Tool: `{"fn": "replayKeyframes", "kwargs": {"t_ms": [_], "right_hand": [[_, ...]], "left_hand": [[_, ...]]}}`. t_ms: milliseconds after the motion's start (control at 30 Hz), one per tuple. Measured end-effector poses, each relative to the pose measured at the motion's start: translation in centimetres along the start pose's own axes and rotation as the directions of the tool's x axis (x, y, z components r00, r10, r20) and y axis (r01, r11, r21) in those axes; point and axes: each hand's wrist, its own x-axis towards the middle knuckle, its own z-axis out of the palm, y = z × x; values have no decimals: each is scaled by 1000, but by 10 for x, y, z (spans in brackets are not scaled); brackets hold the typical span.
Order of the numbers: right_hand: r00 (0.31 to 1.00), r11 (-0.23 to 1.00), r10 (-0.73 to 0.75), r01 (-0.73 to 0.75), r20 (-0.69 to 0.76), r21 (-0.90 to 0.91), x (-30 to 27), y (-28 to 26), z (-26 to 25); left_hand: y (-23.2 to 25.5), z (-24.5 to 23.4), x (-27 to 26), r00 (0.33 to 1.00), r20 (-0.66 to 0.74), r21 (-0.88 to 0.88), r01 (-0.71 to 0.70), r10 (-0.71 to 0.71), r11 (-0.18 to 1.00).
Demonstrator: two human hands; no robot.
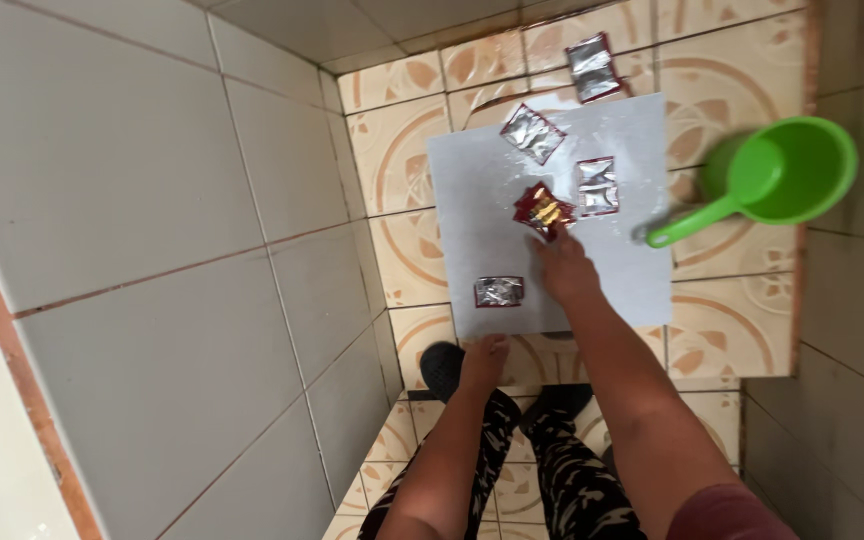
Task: The person repeatedly picks up small foil packets from a tiled floor, opens them, and places them into a clear plastic container. The person also handles a purple measuring cup and a green scoop during the process.
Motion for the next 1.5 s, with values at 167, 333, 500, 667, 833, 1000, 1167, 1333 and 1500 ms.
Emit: {"fn": "replayKeyframes", "kwargs": {"t_ms": [167, 333, 500, 667, 833, 1000, 1167, 1333, 1500], "right_hand": [[997, 997, 52, -49, 58, -55, 31, 1, 24], [979, 975, -150, 124, -135, -187, 27, 42, 86], [976, 977, -98, 56, -197, -208, -1, 39, 81], [919, 984, -177, 157, -352, -84, -32, 24, 35], [792, 934, -286, 355, -539, 27, -68, 3, -15], [828, 887, -198, 380, -525, 264, -118, -28, -43], [847, 835, -206, 413, -489, 364, -171, -59, -69], [790, 783, -343, 539, -509, 309, -213, -77, -105], [754, 775, -276, 542, -596, 327, -243, -75, -138]], "left_hand": [[-48, 1, 3, 995, -95, 16, -24, 26, 1000], [-37, -18, 7, 994, -105, 44, 13, -8, 999], [-43, -23, 4, 995, -102, 27, 23, -20, 999], [-39, -16, -6, 994, -107, 30, -5, 9, 1000], [-17, -18, -14, 989, -124, 16, -79, 80, 997], [43, -30, -27, 985, -164, -26, -62, 56, 998], [136, -52, -65, 922, -305, -25, -259, 240, 965], [176, -74, -87, 849, -262, 233, -406, 459, 884], [154, -83, -83, 963, -148, -147, -248, 227, 958]]}}
